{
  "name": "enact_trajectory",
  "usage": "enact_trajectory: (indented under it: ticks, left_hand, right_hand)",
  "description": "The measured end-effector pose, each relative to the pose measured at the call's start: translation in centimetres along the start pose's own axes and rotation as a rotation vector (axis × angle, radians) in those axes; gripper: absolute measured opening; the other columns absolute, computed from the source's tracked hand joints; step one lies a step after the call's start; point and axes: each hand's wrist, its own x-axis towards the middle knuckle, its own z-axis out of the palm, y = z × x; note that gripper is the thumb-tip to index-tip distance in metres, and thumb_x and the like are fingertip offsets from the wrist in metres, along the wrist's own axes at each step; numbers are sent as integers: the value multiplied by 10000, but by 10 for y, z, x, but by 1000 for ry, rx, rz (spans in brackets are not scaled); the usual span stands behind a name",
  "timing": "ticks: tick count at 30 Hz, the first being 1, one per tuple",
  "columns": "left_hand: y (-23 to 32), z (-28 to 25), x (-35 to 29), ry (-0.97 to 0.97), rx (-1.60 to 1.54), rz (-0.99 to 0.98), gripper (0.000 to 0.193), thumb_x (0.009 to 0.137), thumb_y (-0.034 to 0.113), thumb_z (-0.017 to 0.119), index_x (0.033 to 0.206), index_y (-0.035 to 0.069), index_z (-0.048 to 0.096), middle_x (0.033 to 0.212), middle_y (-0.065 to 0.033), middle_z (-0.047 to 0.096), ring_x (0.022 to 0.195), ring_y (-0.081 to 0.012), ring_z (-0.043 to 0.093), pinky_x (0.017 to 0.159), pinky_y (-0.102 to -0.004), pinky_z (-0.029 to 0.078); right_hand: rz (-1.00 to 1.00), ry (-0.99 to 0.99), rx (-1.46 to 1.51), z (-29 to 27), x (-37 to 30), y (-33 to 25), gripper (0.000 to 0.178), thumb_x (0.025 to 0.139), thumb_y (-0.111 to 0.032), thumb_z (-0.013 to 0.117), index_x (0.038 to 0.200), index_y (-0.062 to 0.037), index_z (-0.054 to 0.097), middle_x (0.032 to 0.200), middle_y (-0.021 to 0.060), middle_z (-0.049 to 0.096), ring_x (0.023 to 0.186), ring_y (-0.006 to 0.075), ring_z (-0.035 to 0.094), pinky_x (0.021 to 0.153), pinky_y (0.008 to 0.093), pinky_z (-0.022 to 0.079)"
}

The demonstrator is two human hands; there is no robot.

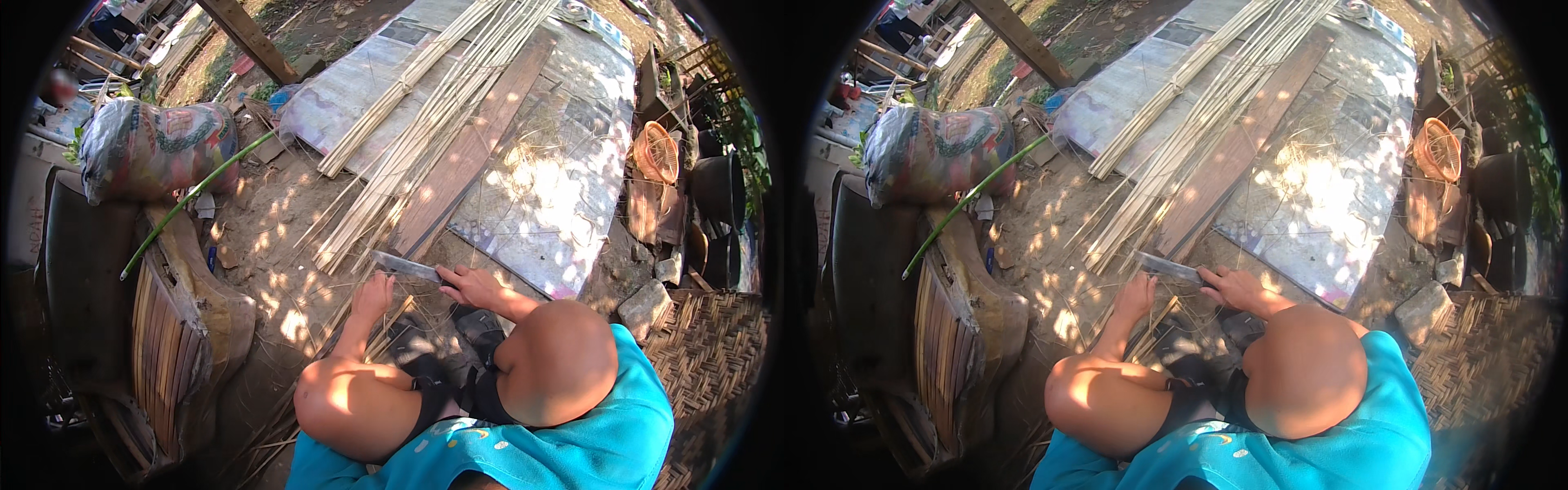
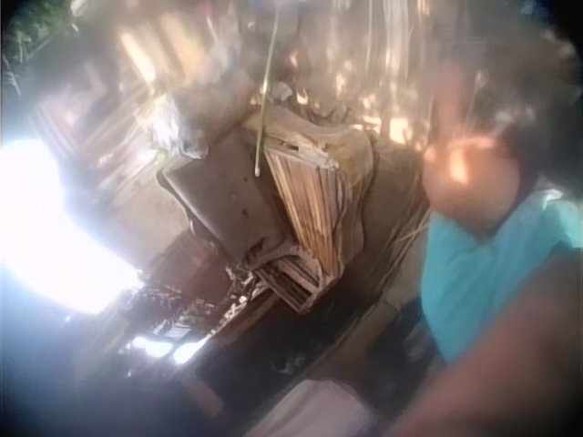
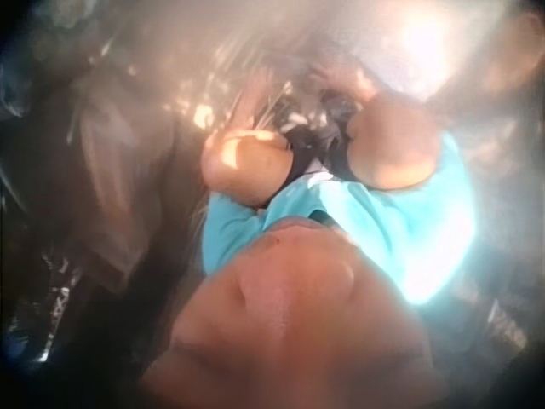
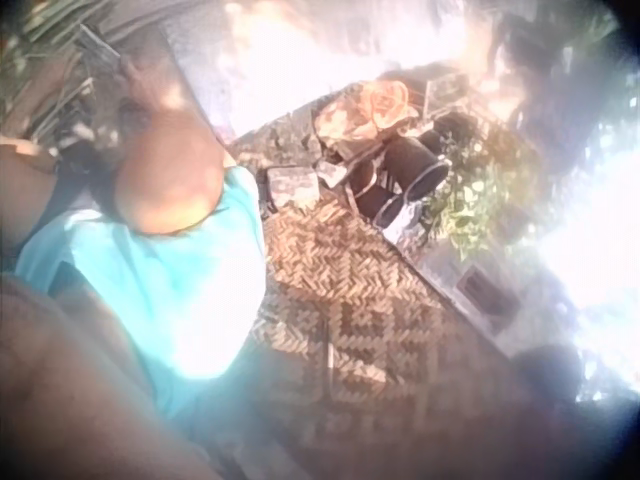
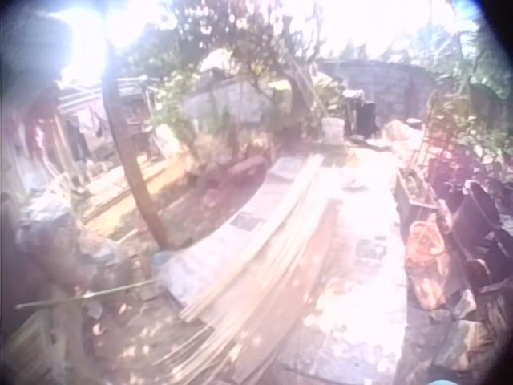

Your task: The person sits on the ground and repeatedly splits thin bamboo strips using a machete. They hold each strip with one hand and strike it with the machete to separate it into thinner pieces.

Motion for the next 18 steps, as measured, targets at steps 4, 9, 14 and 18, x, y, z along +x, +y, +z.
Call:
enact_trajectory:
  ticks: [4, 9, 14, 18]
  left_hand:
    - [-28, -3, -19, -132, 127, -105, 449, 1086, 454, 428, 1138, 30, 565, 827, -319, 688, 857, -546, 673, 783, -643, 519]
    - [-54, 4, -43, -113, -33, -57, 462, 1098, 440, 410, 1019, 31, 611, 767, -282, 679, 755, -528, 655, 707, -609, 514]
    - [-17, -8, 0, -387, -555, -266, 545, 1104, 456, 425, 848, 21, 629, 643, -116, 610, 606, -268, 616, 615, -429, 484]
    - [-98, 18, -66, -309, -603, -192, 528, 1108, 451, 449, 855, 24, 630, 629, -34, 559, 589, -131, 550, 576, -348, 458]
  right_hand:
    - [297, 585, 47, -30, 9, 126, 362, 1041, -365, 579, 1308, -122, 604, 930, 258, 699, 823, 483, 691, 709, 567, 553]
    - [723, 625, -119, -127, -4, 220, 348, 1061, -340, 541, 1148, -18, 641, 823, 249, 717, 779, 452, 703, 683, 544, 547]
    - [102, 132, 5, -38, 23, 40, 416, 1040, -398, 573, 1358, -130, 565, 949, 258, 683, 798, 485, 677, 747, 568, 558]
    - [164, 401, -1, -53, 49, 79, 380, 1027, -361, 604, 1326, -127, 591, 939, 242, 697, 801, 458, 693, 717, 533, 574]
